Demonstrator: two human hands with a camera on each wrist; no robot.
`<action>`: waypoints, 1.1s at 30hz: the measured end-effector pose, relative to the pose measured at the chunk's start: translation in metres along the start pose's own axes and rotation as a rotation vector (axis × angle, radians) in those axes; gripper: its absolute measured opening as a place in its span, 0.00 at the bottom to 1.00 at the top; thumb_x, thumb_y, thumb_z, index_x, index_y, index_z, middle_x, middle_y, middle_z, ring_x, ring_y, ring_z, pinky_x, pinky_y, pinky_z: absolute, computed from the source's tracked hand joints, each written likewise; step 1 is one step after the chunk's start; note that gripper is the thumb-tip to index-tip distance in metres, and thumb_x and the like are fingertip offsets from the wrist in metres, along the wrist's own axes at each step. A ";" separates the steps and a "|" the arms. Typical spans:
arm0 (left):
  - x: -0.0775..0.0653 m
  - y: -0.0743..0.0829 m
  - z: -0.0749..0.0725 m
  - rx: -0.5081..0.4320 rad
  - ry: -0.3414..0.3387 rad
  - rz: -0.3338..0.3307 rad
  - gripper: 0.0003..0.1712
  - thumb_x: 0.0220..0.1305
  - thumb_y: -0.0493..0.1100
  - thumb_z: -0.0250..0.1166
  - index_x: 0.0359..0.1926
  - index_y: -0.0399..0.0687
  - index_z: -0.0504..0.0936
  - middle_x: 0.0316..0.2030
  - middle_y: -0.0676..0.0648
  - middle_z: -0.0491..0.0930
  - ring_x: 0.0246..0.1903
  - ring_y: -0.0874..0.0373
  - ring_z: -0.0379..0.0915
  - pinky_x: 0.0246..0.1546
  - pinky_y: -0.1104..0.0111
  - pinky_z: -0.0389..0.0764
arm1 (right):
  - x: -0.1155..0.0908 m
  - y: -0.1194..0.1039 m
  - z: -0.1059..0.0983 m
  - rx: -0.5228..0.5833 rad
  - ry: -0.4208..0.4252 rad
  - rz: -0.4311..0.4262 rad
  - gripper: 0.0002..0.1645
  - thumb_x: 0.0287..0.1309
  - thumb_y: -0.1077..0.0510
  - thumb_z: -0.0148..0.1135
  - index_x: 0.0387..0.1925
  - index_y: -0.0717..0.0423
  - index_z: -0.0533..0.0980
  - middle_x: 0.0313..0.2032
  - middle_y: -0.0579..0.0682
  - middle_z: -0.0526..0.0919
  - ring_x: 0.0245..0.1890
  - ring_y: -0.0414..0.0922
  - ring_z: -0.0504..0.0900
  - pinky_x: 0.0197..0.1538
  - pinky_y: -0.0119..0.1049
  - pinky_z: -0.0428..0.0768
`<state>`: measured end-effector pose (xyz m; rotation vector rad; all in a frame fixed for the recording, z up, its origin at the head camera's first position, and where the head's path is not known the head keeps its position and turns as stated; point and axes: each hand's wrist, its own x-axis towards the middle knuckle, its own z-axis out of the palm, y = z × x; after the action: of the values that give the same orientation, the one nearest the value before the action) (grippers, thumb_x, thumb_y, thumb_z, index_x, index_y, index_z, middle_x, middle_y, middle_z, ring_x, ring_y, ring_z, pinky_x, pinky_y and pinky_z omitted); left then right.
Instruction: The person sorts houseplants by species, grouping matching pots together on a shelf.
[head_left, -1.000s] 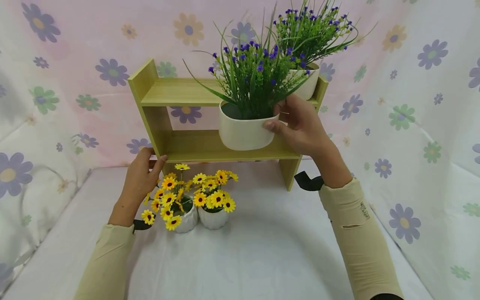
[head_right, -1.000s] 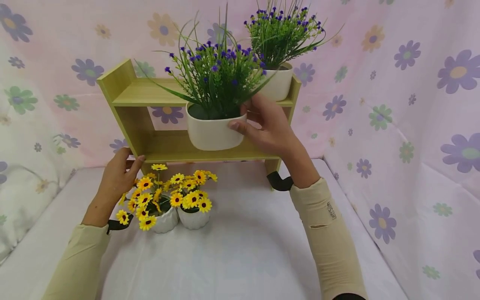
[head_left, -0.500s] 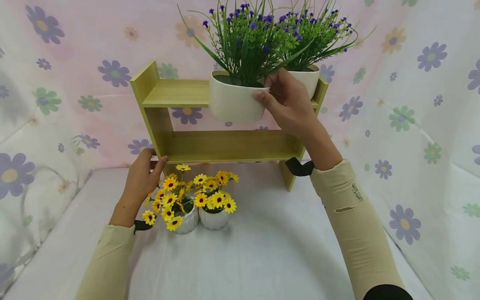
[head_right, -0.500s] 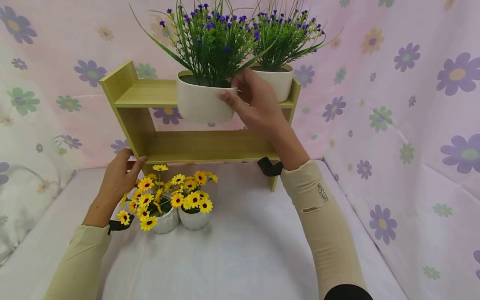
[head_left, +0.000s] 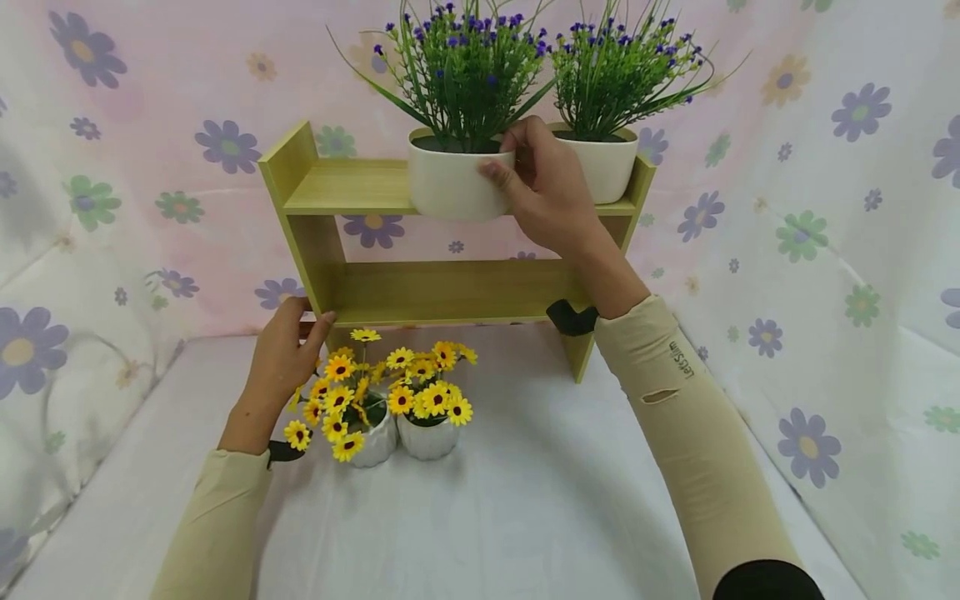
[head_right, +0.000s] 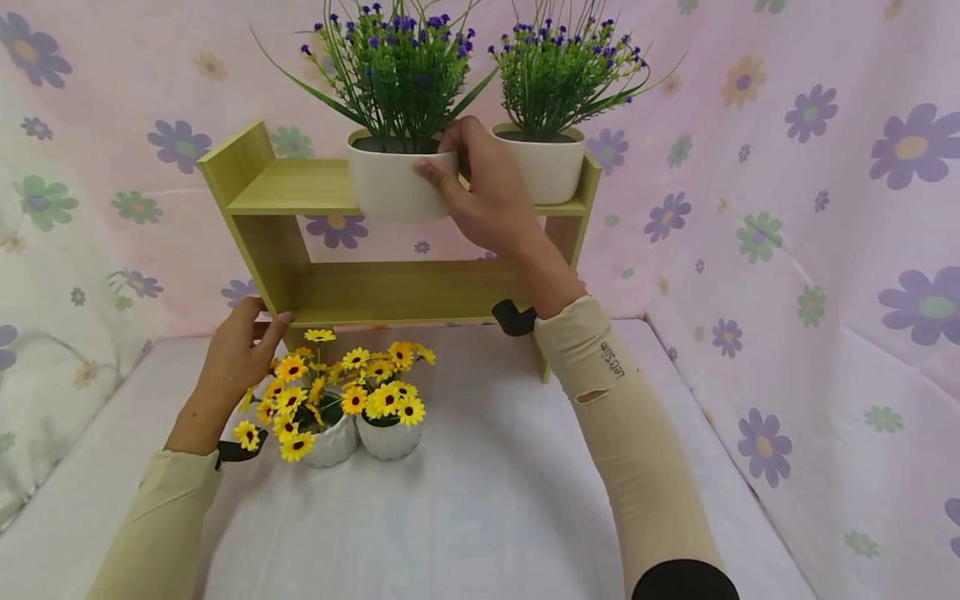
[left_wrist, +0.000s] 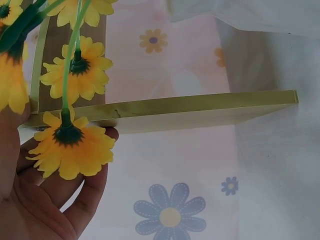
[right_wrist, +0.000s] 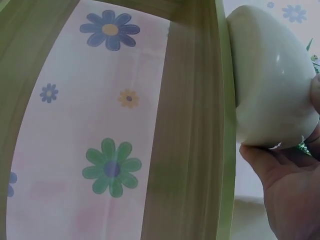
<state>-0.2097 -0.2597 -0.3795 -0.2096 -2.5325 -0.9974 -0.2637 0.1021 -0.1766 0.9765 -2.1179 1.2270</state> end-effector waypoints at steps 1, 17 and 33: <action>0.000 0.000 0.000 0.000 0.000 -0.001 0.33 0.84 0.53 0.54 0.76 0.34 0.63 0.67 0.30 0.71 0.59 0.28 0.80 0.55 0.37 0.83 | 0.001 0.001 0.002 -0.010 -0.001 0.001 0.16 0.74 0.56 0.65 0.49 0.62 0.69 0.36 0.52 0.71 0.32 0.44 0.69 0.35 0.32 0.70; 0.001 -0.001 0.001 0.004 0.011 0.028 0.32 0.84 0.52 0.54 0.73 0.32 0.64 0.67 0.30 0.72 0.58 0.27 0.80 0.53 0.37 0.84 | 0.020 0.002 0.021 -0.161 0.018 0.162 0.21 0.79 0.48 0.57 0.61 0.59 0.70 0.41 0.51 0.70 0.40 0.44 0.67 0.42 0.31 0.65; 0.001 -0.001 0.001 0.003 0.002 0.003 0.33 0.84 0.53 0.54 0.74 0.33 0.63 0.67 0.30 0.71 0.59 0.28 0.80 0.55 0.37 0.83 | 0.014 0.001 0.026 -0.117 0.064 0.214 0.32 0.79 0.49 0.59 0.74 0.59 0.64 0.68 0.54 0.74 0.67 0.37 0.72 0.70 0.20 0.66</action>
<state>-0.2109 -0.2596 -0.3802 -0.2114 -2.5309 -0.9919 -0.2754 0.0750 -0.1791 0.6654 -2.2598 1.2008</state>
